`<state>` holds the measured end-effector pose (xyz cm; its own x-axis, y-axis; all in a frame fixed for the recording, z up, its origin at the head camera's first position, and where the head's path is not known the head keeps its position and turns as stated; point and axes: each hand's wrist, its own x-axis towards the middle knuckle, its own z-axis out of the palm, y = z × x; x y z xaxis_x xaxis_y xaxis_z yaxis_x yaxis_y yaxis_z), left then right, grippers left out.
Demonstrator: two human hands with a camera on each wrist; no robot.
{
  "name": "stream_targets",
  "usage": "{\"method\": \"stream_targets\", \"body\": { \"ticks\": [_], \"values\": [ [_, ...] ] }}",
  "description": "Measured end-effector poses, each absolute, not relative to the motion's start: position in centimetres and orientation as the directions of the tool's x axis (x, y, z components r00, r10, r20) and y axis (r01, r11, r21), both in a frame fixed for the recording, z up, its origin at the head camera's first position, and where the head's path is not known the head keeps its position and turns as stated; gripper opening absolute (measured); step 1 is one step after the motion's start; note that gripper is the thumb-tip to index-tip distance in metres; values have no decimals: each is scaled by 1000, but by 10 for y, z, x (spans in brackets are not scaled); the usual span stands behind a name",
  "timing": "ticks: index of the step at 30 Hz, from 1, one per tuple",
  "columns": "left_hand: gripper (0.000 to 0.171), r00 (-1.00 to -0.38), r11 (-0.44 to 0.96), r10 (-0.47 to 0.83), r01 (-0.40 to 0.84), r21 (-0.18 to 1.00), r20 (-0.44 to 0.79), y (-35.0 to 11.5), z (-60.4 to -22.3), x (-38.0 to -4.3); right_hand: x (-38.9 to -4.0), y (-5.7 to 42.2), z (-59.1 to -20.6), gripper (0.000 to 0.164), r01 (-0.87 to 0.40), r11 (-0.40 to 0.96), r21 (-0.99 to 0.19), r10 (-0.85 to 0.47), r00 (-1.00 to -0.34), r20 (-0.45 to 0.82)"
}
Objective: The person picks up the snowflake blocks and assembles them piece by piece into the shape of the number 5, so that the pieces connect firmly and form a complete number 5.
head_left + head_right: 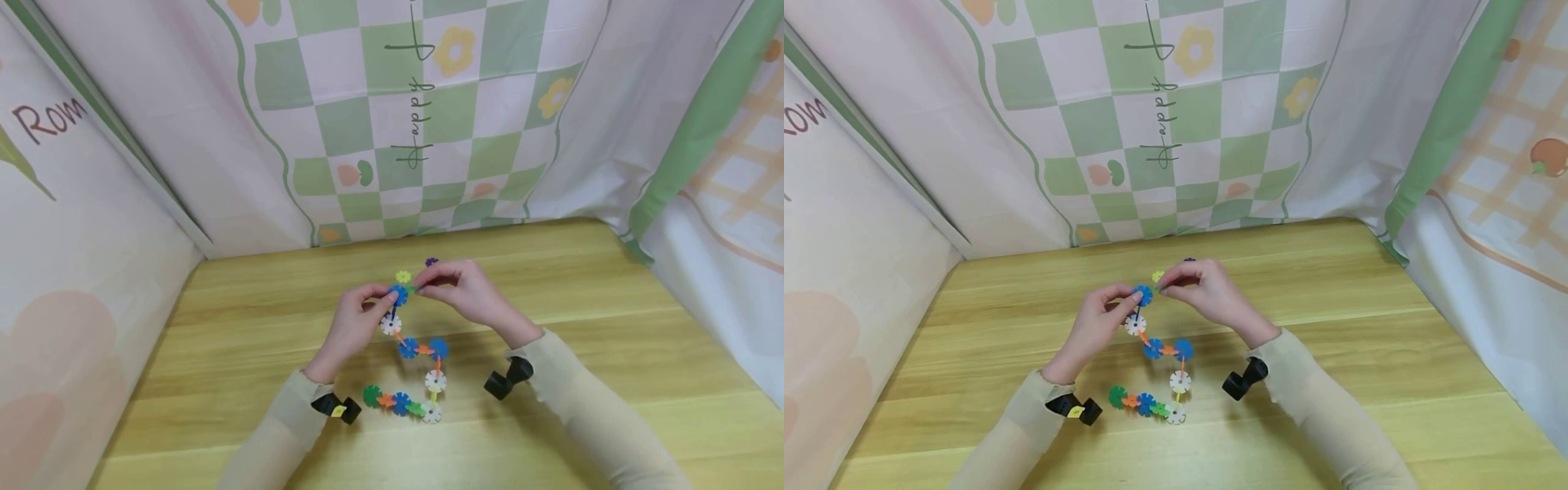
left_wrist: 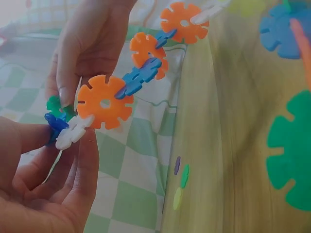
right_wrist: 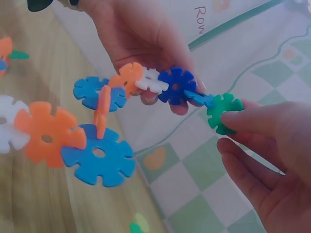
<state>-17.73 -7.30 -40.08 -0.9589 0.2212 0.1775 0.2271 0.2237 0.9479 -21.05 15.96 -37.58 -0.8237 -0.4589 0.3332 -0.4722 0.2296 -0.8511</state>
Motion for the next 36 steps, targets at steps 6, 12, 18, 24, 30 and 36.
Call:
{"method": "stream_targets", "body": {
  "ticks": [6, 12, 18, 24, 30, 36],
  "values": [
    [19, -956, 242, 236, 232, 942, 175, -71, -400, -175, -212, 164, -374, 11, -518, 239, -821, -509, -787, 348],
    [20, -959, 237, 221, 227, 945, 175, -68, -401, -174, -212, 167, -371, 11, -532, 249, -809, -537, -771, 341],
    [18, -959, 223, 217, 230, 947, 182, -66, -403, -175, -214, 169, -369, 10, -522, 253, -814, -552, -769, 322],
    [18, -957, 216, 217, 239, 947, 192, -65, -404, -176, -214, 170, -366, 10, -563, 270, -781, -575, -745, 338],
    [18, -955, 226, 221, 246, 942, 197, -65, -403, -176, -214, 169, -367, 12, -592, 285, -754, -579, -733, 357],
    [21, -959, 234, 228, 221, 947, 167, -69, -402, -176, -214, 168, -368, 14, -556, 300, -775, -568, -757, 323]
  ]
}}
